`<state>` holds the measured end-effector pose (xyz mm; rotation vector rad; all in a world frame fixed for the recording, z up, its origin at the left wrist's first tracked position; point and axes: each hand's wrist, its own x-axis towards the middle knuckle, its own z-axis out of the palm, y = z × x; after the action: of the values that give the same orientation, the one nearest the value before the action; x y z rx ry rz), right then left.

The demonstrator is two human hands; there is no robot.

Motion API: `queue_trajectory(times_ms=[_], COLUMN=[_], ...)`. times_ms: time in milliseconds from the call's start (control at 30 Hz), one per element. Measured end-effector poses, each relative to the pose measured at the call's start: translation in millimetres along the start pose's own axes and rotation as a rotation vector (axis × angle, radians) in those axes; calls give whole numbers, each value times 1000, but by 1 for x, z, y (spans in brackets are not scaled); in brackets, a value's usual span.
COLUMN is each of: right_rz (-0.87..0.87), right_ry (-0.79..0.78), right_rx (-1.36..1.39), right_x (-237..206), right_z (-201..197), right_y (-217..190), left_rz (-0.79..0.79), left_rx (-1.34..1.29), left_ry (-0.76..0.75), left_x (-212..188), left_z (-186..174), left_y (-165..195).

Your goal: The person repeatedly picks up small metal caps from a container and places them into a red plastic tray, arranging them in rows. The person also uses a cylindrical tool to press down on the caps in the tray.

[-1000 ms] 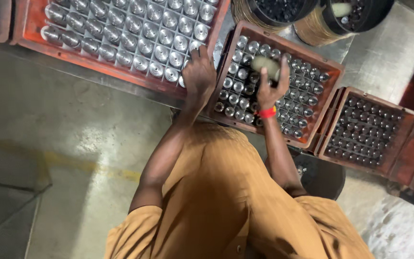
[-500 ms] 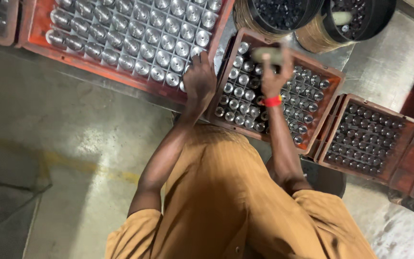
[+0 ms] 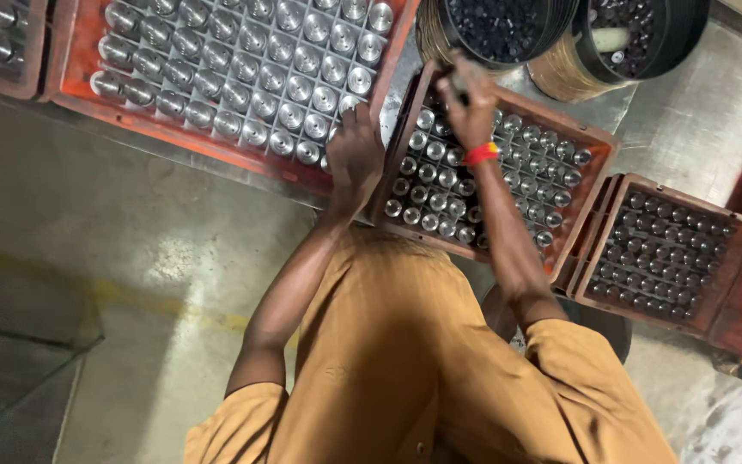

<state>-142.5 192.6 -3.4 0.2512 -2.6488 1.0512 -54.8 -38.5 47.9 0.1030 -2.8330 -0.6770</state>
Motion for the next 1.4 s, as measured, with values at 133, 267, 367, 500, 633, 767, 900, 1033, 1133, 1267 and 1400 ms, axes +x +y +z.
queue_trajectory(times_ms=[133, 267, 367, 500, 633, 767, 900, 1033, 1133, 1267, 1400], right_rz=[-123, -100, -56, -138, -81, -94, 86, -171, -62, -214, -53], right_ry=[356, 148, 308, 85, 299, 184, 313, 326, 288, 470, 177], right_rx=[81, 111, 165, -54, 34, -79, 144, -17, 48, 111, 17], right_x=[-4, -7, -11, -20, -23, -28, -33, -32, -40, -78, -140], right_z=[-9, -6, -9, -22, -30, -30, -40, -53, -59, -64, -72], right_y=[6, 2, 5, 20, 27, 20, 21, 27, 24, 16, 7], left_rz=[-36, -35, -31, -46, -3, -1, 32, -11, -18, -3, 23], left_rx=[-28, -56, -72, -81, -75, -32, -38, -52, -73, -40, -9], left_ry=[-53, -32, -23, -15, 1, -12, 40, -70, -66, -79, -70], left_x=[1, 3, 3, 1, 0, 2, 3, 6, 7, 8, 8], left_z=[5, 9, 10, 7, 7, 9, 8, -3, -15, -29, -36], left_y=[0, -3, -2, 0, -2, -6, -7, -6, -2, 4, 5])
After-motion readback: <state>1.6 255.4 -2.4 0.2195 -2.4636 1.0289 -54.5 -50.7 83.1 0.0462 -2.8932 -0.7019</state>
